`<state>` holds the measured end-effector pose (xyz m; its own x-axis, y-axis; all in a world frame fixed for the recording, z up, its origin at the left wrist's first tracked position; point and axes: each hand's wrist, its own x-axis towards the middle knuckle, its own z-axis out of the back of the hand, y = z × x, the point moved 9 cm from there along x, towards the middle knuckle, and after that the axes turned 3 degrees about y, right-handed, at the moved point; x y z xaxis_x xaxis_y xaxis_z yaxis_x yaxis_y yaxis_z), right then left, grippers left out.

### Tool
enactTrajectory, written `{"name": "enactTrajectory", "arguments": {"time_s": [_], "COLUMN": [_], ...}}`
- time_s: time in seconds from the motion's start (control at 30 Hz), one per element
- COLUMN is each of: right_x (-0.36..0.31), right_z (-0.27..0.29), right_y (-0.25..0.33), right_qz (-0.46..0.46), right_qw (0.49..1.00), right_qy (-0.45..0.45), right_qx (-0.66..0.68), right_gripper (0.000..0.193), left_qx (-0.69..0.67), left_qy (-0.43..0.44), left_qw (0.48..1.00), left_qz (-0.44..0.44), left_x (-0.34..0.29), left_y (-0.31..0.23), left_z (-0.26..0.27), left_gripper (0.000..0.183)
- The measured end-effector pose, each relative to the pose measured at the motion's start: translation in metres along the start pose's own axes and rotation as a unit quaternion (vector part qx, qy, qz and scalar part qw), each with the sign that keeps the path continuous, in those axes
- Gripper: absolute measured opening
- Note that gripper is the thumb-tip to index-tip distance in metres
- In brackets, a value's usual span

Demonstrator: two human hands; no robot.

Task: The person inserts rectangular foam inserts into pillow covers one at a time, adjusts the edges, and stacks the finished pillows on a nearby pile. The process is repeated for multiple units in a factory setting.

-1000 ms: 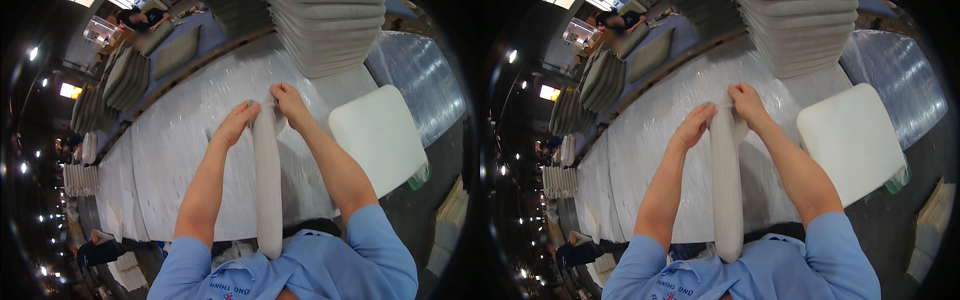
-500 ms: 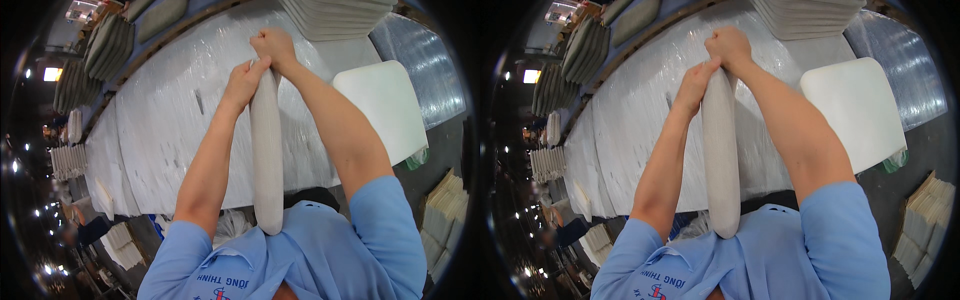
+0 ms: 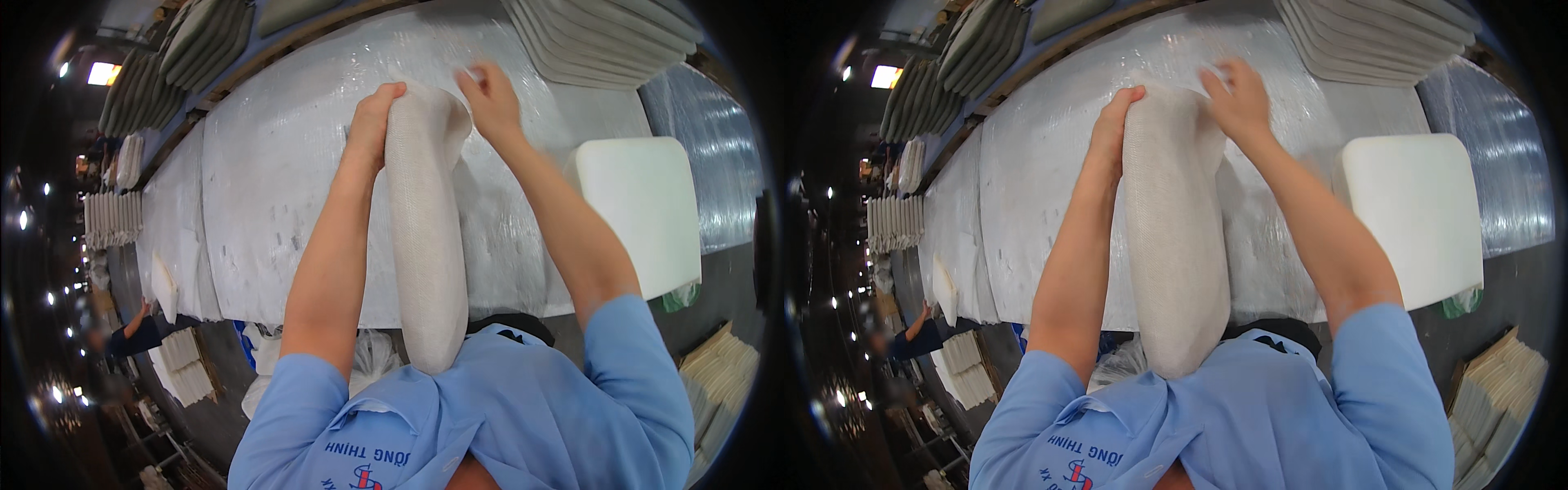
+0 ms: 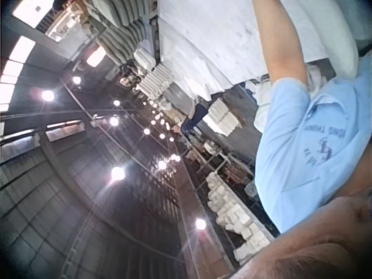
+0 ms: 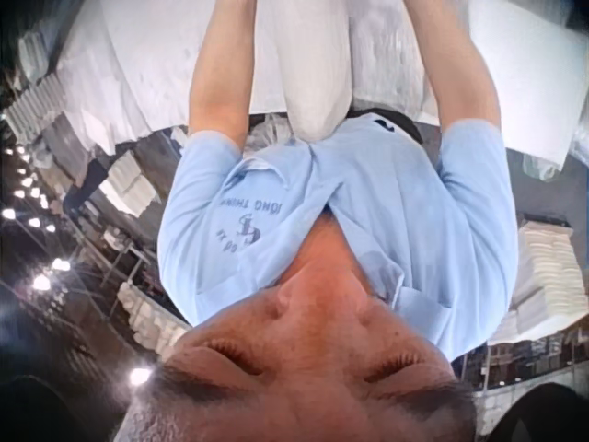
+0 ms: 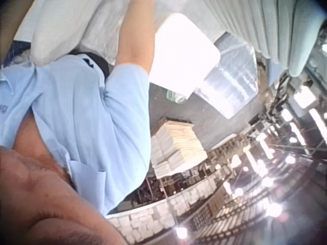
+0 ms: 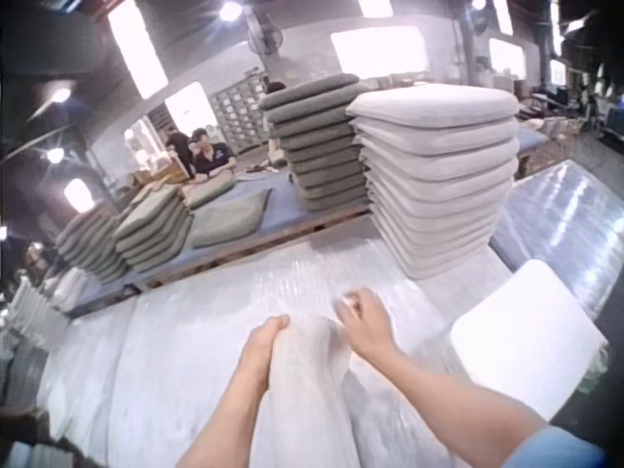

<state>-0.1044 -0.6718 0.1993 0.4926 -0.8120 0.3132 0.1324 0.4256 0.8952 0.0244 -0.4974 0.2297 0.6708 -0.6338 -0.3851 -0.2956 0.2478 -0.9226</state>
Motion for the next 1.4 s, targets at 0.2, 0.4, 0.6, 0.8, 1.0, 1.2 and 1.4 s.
{"name": "enactTrajectory", "arguments": {"time_s": [0.2, 0.4, 0.6, 0.8, 1.0, 1.2, 1.4], "right_x": [-0.249, -0.237, -0.147, -0.168, -0.124, -0.076, -0.013], "right_z": [-0.008, 0.011, 0.054, 0.041, -0.005, -0.043, -0.073], "right_y": [-0.121, -0.044, 0.15, 0.256, 0.216, 0.182, 0.159], "right_qz": [-0.358, -0.272, 0.163, 0.431, 0.423, 0.422, 0.388], "right_qw": [0.877, 0.908, 0.932, 0.81, 0.795, 0.815, 0.839], "right_qy": [0.321, 0.237, 0.22, 0.342, 0.375, 0.339, 0.31], "right_qx": [0.014, 0.214, 0.24, 0.202, 0.222, 0.207, 0.224], "right_gripper": [0.061, 0.041, 0.028, 0.023, 0.02, 0.015, 0.021], "left_qx": [-0.021, 0.014, -0.003, -0.047, -0.048, -0.024, -0.029], "left_qy": [-0.061, -0.033, -0.083, -0.075, -0.047, -0.048, 0.004], "left_qw": [0.998, 0.999, 0.997, 0.996, 0.998, 0.998, 1.0], "left_qz": [-0.003, 0.01, -0.002, 0.004, 0.001, -0.04, -0.005], "left_x": [0.024, 0.072, 0.111, 0.118, 0.105, 0.1, 0.108], "left_y": [0.001, -0.014, -0.018, -0.015, -0.005, -0.001, 0.004], "left_z": [0.059, 0.024, 0.076, 0.055, 0.024, 0.025, 0.021], "left_gripper": [0.041, 0.031, 0.03, 0.033, 0.038, 0.04, 0.041]}}
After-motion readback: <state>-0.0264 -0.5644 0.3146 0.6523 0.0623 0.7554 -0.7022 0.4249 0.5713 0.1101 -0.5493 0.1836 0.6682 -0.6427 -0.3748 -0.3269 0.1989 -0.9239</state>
